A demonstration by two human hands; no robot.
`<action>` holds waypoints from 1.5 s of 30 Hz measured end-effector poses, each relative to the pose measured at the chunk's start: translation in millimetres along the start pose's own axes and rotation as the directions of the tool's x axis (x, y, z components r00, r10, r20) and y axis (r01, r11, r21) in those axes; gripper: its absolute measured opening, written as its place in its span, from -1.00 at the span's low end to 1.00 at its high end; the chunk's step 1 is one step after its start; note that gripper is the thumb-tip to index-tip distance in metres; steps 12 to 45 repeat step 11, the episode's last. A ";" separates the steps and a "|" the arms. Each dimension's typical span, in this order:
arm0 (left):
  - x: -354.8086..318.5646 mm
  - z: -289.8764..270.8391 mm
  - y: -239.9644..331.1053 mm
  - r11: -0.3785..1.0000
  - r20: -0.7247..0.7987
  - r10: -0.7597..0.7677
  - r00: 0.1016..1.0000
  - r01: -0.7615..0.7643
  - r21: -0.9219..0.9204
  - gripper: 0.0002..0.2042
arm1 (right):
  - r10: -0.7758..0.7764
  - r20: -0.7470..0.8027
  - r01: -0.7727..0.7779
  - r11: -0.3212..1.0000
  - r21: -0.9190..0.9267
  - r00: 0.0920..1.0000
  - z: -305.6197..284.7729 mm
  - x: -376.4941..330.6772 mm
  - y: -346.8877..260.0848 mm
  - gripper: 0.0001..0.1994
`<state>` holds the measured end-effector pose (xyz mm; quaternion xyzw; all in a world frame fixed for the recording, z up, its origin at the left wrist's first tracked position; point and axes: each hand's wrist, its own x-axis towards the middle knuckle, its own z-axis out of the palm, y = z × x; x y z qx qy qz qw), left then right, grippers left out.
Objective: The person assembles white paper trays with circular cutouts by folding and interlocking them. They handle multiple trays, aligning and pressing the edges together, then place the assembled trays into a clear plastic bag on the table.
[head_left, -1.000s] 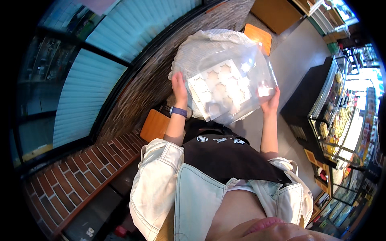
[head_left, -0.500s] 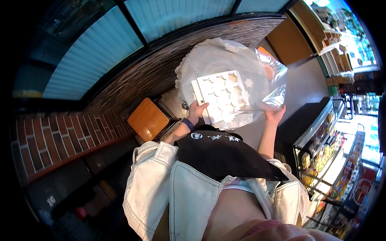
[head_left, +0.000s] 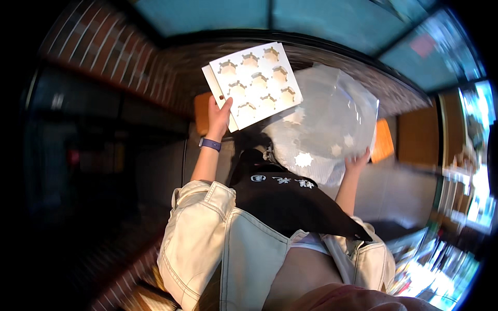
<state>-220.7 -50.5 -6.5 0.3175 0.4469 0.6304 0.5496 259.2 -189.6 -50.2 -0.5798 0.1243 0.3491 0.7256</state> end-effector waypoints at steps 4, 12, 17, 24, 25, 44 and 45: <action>-45.2 -31.5 56.1 0.994 -0.142 0.109 0.984 -0.107 0.026 -0.64 | -0.375 -0.182 0.262 0.854 -0.450 0.909 3.8 39.9 7.1 -0.25; -51.6 88.1 -2.9 0.972 -0.295 0.046 0.954 -0.110 -0.206 -0.51 | -0.512 0.287 0.583 0.639 -0.503 0.809 127.1 237.1 -87.2 -0.21; -51.6 88.1 -2.9 0.972 -0.295 0.046 0.954 -0.110 -0.206 -0.51 | -0.512 0.287 0.583 0.639 -0.503 0.809 127.1 237.1 -87.2 -0.21; -51.6 88.1 -2.9 0.972 -0.295 0.046 0.954 -0.110 -0.206 -0.51 | -0.512 0.287 0.583 0.639 -0.503 0.809 127.1 237.1 -87.2 -0.21; -51.6 88.1 -2.9 0.972 -0.295 0.046 0.954 -0.110 -0.206 -0.51 | -0.512 0.287 0.583 0.639 -0.503 0.809 127.1 237.1 -87.2 -0.21; -51.6 88.1 -2.9 0.972 -0.295 0.046 0.954 -0.110 -0.206 -0.51 | -0.512 0.287 0.583 0.639 -0.503 0.809 127.1 237.1 -87.2 -0.21; -51.6 88.1 -2.9 0.972 -0.295 0.046 0.954 -0.110 -0.206 -0.51 | -0.512 0.287 0.583 0.639 -0.503 0.809 127.1 237.1 -87.2 -0.21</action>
